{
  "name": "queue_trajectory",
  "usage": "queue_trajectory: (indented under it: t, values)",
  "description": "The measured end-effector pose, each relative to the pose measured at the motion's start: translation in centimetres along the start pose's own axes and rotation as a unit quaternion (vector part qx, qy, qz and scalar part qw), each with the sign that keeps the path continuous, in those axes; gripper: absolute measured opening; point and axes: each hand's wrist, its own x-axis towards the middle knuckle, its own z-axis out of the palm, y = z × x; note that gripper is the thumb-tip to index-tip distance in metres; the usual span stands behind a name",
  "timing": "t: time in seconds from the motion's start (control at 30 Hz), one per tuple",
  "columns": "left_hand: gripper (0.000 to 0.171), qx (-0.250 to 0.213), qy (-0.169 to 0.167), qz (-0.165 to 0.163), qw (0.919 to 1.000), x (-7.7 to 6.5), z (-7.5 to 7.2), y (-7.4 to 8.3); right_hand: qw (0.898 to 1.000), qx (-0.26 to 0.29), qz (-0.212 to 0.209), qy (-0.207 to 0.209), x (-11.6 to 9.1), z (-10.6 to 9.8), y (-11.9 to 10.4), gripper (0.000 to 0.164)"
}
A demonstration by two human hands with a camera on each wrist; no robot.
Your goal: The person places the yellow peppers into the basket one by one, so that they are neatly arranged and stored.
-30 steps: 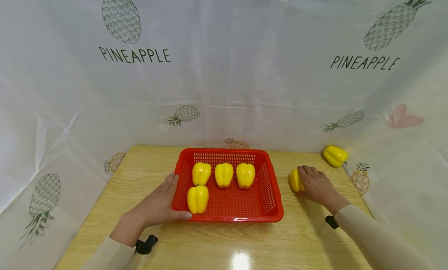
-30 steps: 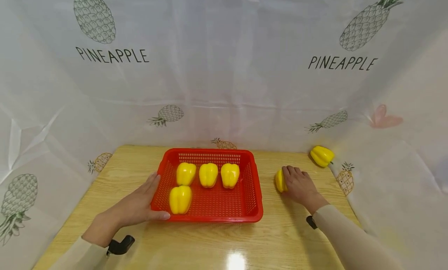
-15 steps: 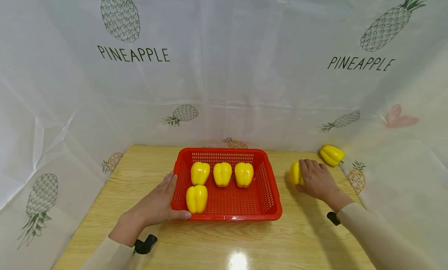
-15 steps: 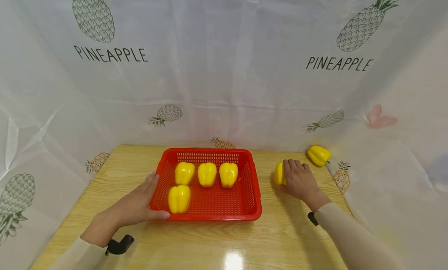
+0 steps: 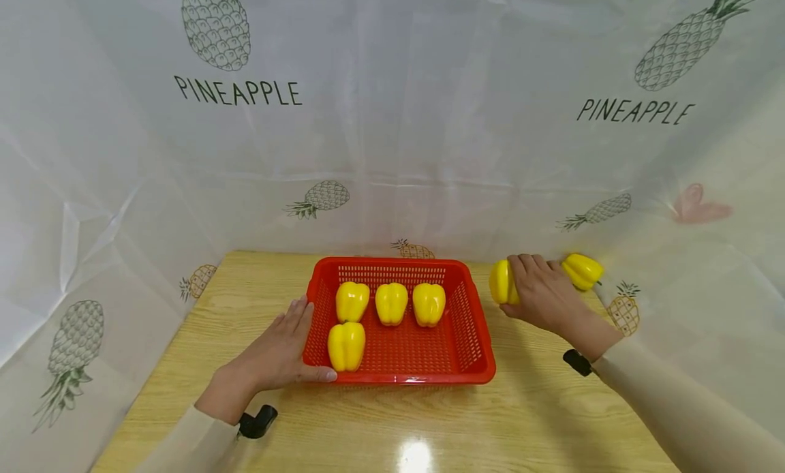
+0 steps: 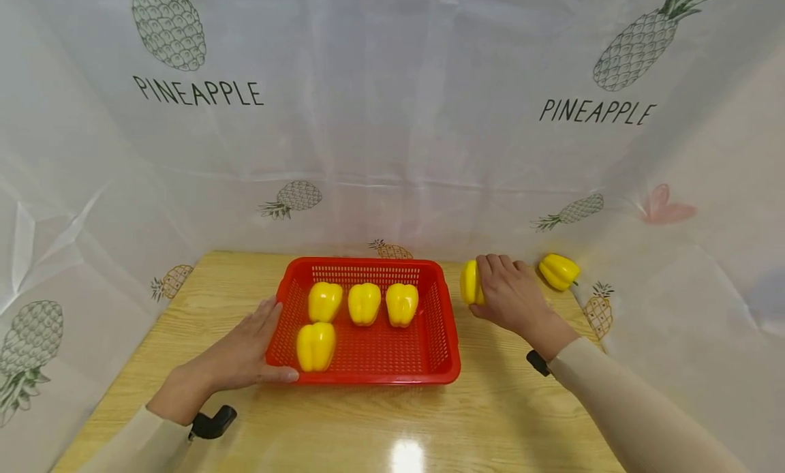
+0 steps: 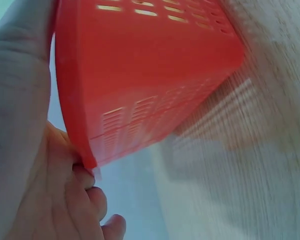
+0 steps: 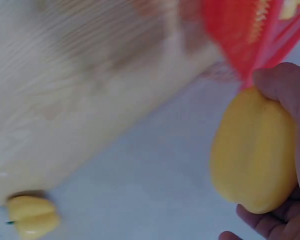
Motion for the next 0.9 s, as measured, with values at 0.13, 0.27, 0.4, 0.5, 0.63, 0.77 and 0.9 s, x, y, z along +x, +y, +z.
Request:
queue_trajectory:
  t: [0.13, 0.27, 0.4, 0.5, 0.63, 0.77, 0.9]
  values:
    - [0.141, -0.003, -0.001, 0.002, 1.0000, 0.0, 0.0, 0.0, 1.000, 0.002, -0.014, -0.027, 2.3, -1.6, -2.5, 0.092]
    - [0.142, -0.011, -0.007, -0.008, 0.9999, 0.0, 0.1, 0.0, 0.998, 0.015, -0.029, -0.051, 4.6, -2.4, -5.5, 0.093]
    - [0.142, -0.015, -0.010, -0.011, 0.9998, 0.2, 0.3, -0.2, 0.996, 0.018, -0.056, -0.067, 6.4, -2.8, -8.6, 0.095]
    - [0.142, -0.014, -0.011, -0.011, 0.9998, 0.3, 0.4, -0.3, 0.994, 0.018, -0.080, -0.073, 7.5, -2.7, -10.7, 0.093]
    - [0.140, -0.012, -0.010, -0.007, 0.9998, 0.3, 0.4, -0.3, 0.989, 0.029, -0.105, -0.102, 8.5, -2.3, -13.1, 0.086]
    - [0.139, -0.010, -0.007, -0.007, 0.9999, 0.2, 0.3, -0.3, 0.981, 0.033, -0.120, -0.148, 8.8, -1.6, -14.9, 0.088]
    - [0.139, -0.015, -0.005, -0.009, 0.9998, 0.2, 0.3, -0.3, 0.975, 0.032, -0.120, -0.185, 8.4, -1.0, -16.2, 0.093]
